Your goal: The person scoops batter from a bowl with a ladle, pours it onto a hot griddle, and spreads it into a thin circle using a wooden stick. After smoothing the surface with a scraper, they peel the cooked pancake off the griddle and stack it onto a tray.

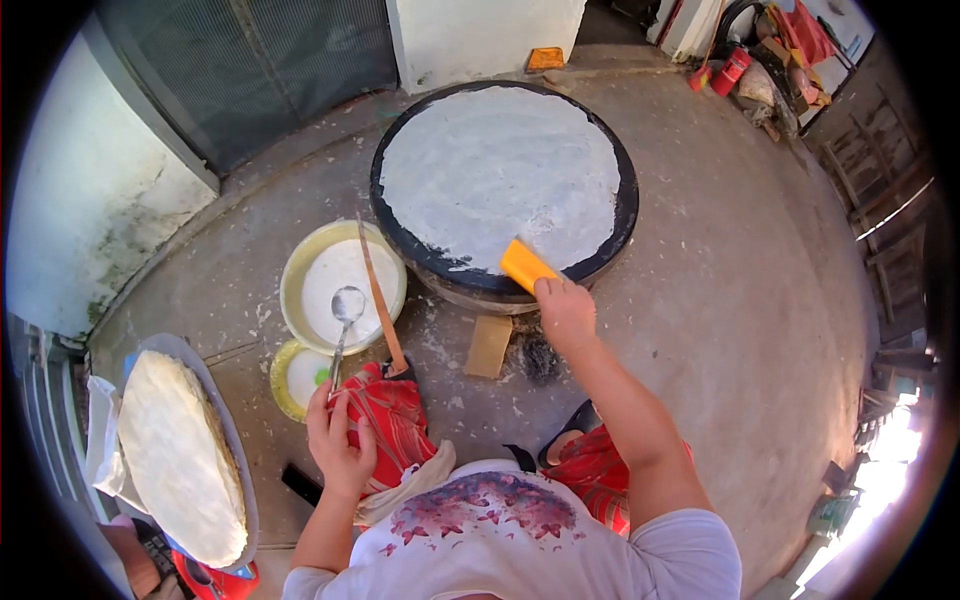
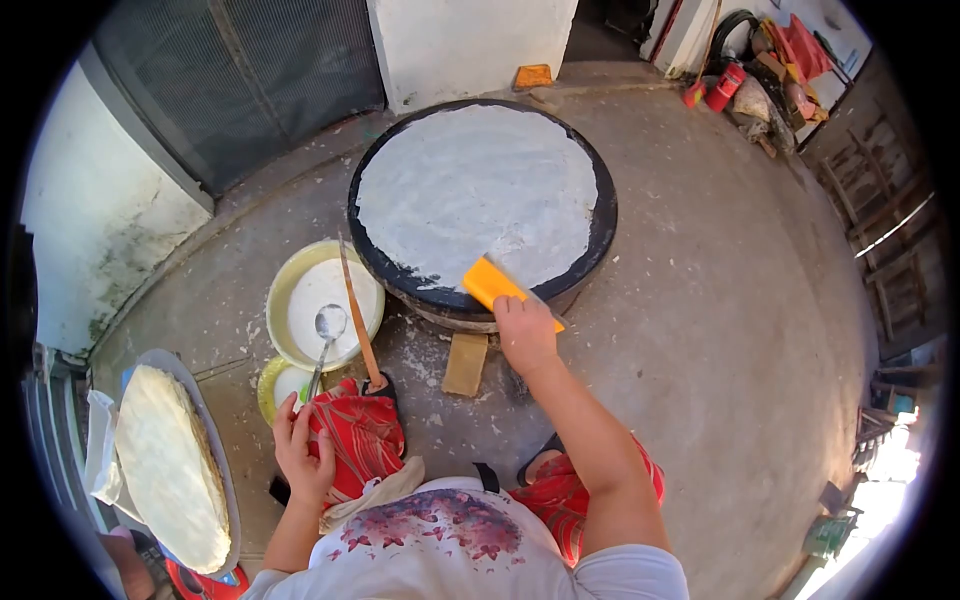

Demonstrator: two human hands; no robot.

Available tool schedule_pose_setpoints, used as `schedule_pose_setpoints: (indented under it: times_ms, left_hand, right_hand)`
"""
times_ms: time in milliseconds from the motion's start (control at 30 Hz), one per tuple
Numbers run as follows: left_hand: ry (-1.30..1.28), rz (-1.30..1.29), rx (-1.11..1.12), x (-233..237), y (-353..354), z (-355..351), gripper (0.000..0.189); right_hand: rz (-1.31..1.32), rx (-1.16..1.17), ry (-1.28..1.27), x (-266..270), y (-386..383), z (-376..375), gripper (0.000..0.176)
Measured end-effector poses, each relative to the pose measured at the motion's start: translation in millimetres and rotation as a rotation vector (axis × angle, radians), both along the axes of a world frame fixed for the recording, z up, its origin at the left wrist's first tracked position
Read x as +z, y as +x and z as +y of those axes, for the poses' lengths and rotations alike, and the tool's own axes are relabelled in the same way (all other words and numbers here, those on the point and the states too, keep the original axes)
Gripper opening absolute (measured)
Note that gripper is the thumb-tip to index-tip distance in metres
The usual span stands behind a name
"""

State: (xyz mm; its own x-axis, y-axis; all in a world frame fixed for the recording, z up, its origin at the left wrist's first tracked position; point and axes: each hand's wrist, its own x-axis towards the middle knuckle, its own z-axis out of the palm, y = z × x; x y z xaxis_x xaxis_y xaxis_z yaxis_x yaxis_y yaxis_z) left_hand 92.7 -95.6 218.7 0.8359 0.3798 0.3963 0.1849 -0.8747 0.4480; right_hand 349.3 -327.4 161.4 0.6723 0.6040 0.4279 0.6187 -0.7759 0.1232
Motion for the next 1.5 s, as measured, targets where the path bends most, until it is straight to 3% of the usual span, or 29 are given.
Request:
schedule_pose_setpoints:
  times_ms: [100, 167, 200, 267, 367, 400, 467, 567, 633, 767, 833, 867, 933, 1067, 1133, 1167, 1233, 1367, 1500]
  left_hand:
    - [-0.002, 0.001, 0.002, -1.0, -0.3, 2.1, 0.041]
    - [0.0, 0.0, -0.002, -2.1, -1.5, 1.8, 0.041]
    - [0.001, 0.0, -0.002, -2.0, -1.7, 1.7, 0.041]
    - [0.004, 0.0, 0.001, -1.7, -1.5, 1.6, 0.041]
    - [-0.007, 0.002, 0.005, -0.6, -1.3, 1.1, 0.04]
    - [-0.042, -0.011, 0.002, 0.1, -1.8, 0.7, 0.04]
    - [-0.078, -0.023, -0.001, -0.5, -4.2, 1.1, 0.04]
    - [-0.039, -0.022, 0.019, -4.1, -8.2, 7.3, 0.042]
    - [-0.049, -0.018, 0.011, -1.1, -6.8, 7.9, 0.041]
    - [-0.049, 0.027, -0.002, 1.7, -1.9, 9.9, 0.04]
    - [-0.007, 0.091, 0.002, 1.7, 0.9, 11.1, 0.041]
    - [-0.01, 0.091, -0.002, 3.7, 4.0, 10.0, 0.041]
    - [-0.083, 0.135, 0.014, 7.9, 12.2, 6.9, 0.039]
    - [-0.001, 0.19, 0.009, 15.2, 36.5, 7.6, 0.041]
    - [0.017, 0.166, 0.006, 20.7, 53.2, 4.4, 0.036]
    - [0.05, 0.181, -0.009, 19.9, 58.5, 5.4, 0.036]
    - [0.075, 0.202, -0.013, 16.3, 70.8, 5.2, 0.035]
    - [0.1, 0.245, -0.008, 11.0, 93.9, 11.1, 0.035]
    - [0.089, 0.29, 0.018, 5.4, 114.6, 11.6, 0.035]
  right_hand:
    - [0.136, 0.097, 0.071, 20.1, -8.2, -3.2, 0.012]
    - [0.41, -0.183, 0.34, 35.6, -2.4, -5.1, 0.02]
    - [0.41, -0.182, 0.339, 32.2, 7.8, -7.8, 0.02]
    - [0.476, -0.385, 0.567, 13.6, 37.5, -17.0, 0.03]
    - [0.54, -0.453, 0.54, -7.5, 66.4, -33.2, 0.034]
    - [0.542, -0.452, 0.541, -4.7, 71.4, -38.9, 0.034]
    - [0.338, -0.666, 0.431, 4.5, 82.0, -53.5, 0.035]
    - [0.368, -0.822, 0.464, 4.1, 110.1, -91.8, 0.039]
    - [0.39, -0.818, 0.819, -11.8, 128.5, -120.3, 0.046]
    - [0.308, -0.943, 0.789, -27.7, 158.8, -135.1, 0.054]
    - [0.295, -0.934, 0.551, -23.5, 177.0, -123.5, 0.058]
    - [0.294, -0.938, 0.549, -18.5, 189.9, -123.5, 0.058]
    - [0.355, -1.104, 0.543, -6.3, 222.0, -122.2, 0.063]
    - [0.331, -0.94, 0.399, 1.3, 284.7, -107.3, 0.059]
    - [0.394, -1.147, 0.421, 15.3, 318.0, -102.5, 0.058]
    - [0.393, -1.143, 0.421, 9.1, 337.0, -99.3, 0.058]
    - [0.292, -0.923, 0.301, -7.0, 372.9, -94.6, 0.05]
    - [0.349, -0.948, 0.27, 14.6, 410.6, -59.4, 0.053]
    - [0.34, -0.82, 0.251, 8.0, 457.3, -37.2, 0.054]
